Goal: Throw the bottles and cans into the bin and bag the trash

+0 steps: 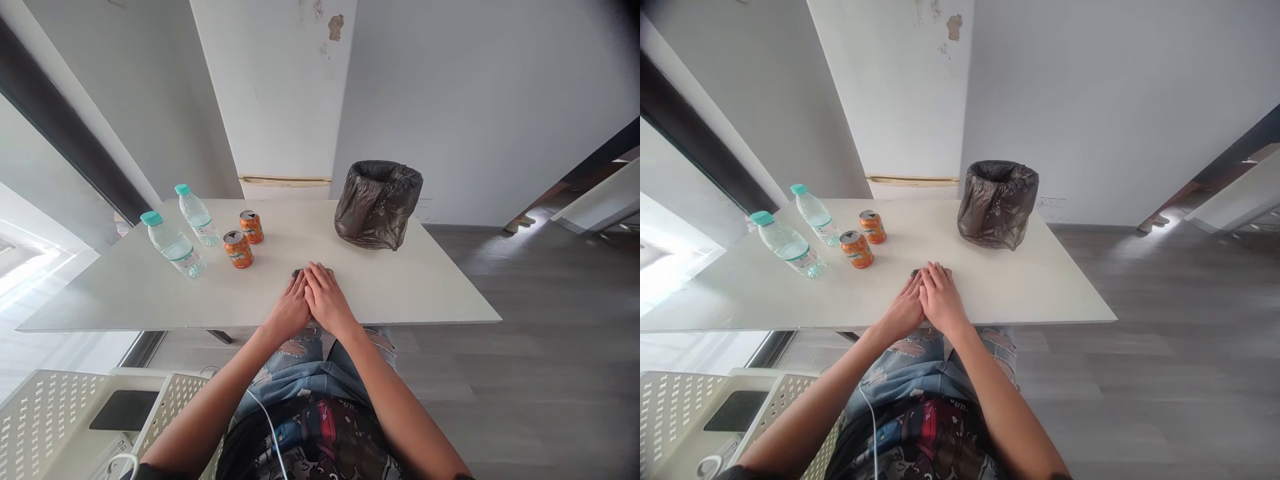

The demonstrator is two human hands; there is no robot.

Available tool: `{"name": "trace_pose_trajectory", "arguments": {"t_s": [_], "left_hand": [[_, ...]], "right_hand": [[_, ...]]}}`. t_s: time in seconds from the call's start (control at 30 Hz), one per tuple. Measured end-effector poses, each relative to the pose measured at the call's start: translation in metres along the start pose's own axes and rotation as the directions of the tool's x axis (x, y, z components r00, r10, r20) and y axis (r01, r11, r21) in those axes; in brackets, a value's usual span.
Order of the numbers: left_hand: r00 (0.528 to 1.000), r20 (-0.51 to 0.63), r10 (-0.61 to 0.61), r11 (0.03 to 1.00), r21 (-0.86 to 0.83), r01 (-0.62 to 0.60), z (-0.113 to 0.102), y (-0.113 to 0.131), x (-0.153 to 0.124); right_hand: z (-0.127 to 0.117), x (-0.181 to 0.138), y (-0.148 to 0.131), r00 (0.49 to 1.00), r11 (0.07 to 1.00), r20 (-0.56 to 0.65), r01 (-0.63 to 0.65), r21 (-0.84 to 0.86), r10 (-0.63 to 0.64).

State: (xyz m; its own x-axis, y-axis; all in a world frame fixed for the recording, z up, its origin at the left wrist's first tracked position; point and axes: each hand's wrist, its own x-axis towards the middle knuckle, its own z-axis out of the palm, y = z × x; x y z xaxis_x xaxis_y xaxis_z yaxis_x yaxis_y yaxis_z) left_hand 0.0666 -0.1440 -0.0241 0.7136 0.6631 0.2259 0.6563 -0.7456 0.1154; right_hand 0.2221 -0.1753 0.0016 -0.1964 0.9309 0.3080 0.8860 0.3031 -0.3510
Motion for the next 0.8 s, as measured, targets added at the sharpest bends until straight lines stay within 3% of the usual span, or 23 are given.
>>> {"name": "trace_pose_trajectory", "arguments": {"t_s": [0.13,0.43,0.8], "left_hand": [[0.999,0.033,-0.027,0.999,0.03,0.026,0.012,-0.004,-0.003],[0.999,0.0,-0.042,0.997,0.067,0.041,0.015,-0.005,-0.006],[0.997,-0.006,-0.077,0.995,0.055,0.078,0.017,-0.003,-0.006]], "right_hand": [[0.008,0.002,0.003,0.987,0.996,0.138,-0.082,-0.037,0.086],[0.013,0.002,0.004,0.972,0.98,0.145,-0.169,-0.108,0.184],[0.015,0.005,0.007,0.964,0.976,0.181,-0.174,-0.129,0.196]]}}
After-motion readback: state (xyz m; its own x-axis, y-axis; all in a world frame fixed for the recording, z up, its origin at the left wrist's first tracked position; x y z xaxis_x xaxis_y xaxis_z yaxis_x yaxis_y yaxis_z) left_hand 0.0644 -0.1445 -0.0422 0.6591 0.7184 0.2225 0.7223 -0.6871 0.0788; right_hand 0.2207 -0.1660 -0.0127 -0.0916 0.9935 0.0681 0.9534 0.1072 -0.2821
